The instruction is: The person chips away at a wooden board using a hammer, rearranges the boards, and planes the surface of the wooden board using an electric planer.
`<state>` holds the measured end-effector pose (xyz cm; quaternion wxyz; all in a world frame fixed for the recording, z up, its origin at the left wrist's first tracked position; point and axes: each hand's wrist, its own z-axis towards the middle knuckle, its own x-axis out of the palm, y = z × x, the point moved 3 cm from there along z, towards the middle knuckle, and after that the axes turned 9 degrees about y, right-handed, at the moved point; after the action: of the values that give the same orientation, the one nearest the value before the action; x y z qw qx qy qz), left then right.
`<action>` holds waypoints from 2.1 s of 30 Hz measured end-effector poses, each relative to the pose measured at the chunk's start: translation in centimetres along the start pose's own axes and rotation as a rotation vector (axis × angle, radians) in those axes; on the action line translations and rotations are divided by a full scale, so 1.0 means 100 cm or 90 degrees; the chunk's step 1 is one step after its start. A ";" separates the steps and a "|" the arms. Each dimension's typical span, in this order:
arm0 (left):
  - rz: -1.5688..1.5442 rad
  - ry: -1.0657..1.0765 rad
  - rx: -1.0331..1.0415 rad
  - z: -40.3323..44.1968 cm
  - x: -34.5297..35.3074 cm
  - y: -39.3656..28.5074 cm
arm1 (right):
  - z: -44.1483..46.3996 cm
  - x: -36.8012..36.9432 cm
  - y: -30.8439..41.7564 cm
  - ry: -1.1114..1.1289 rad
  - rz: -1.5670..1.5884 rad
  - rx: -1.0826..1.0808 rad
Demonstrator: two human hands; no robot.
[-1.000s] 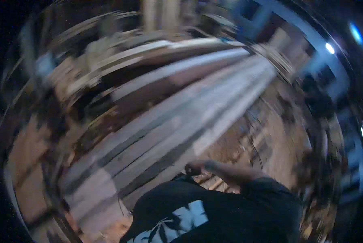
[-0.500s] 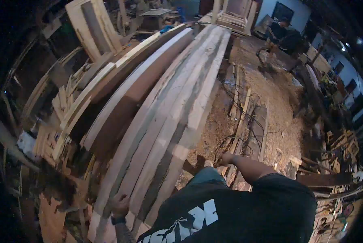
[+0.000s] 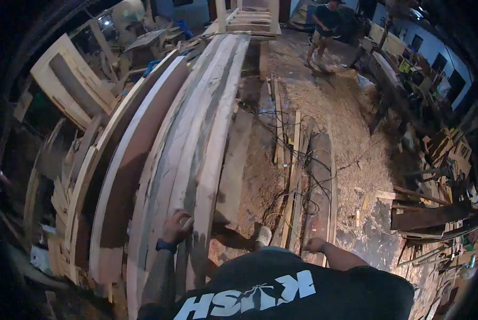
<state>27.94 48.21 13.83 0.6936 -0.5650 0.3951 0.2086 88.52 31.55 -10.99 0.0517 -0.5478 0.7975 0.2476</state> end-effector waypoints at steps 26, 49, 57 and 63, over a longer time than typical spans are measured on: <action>-0.305 0.821 0.353 0.510 0.180 -0.241 | 0.046 -0.101 -0.068 -0.082 0.443 0.207; 0.158 0.790 0.496 0.740 0.427 -0.235 | 0.051 -0.190 -0.104 -0.283 0.475 0.180; 0.567 0.770 0.191 0.861 0.276 -0.050 | 0.045 -0.240 -0.210 -0.294 0.181 0.031; 0.338 0.481 -0.003 0.897 0.142 -0.049 | 0.090 -0.466 -0.256 -0.188 0.456 0.166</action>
<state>68.13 129.73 10.13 0.4223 -0.4823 0.7509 0.1589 128.18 68.01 -11.04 0.1446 -0.1828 0.9466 0.2228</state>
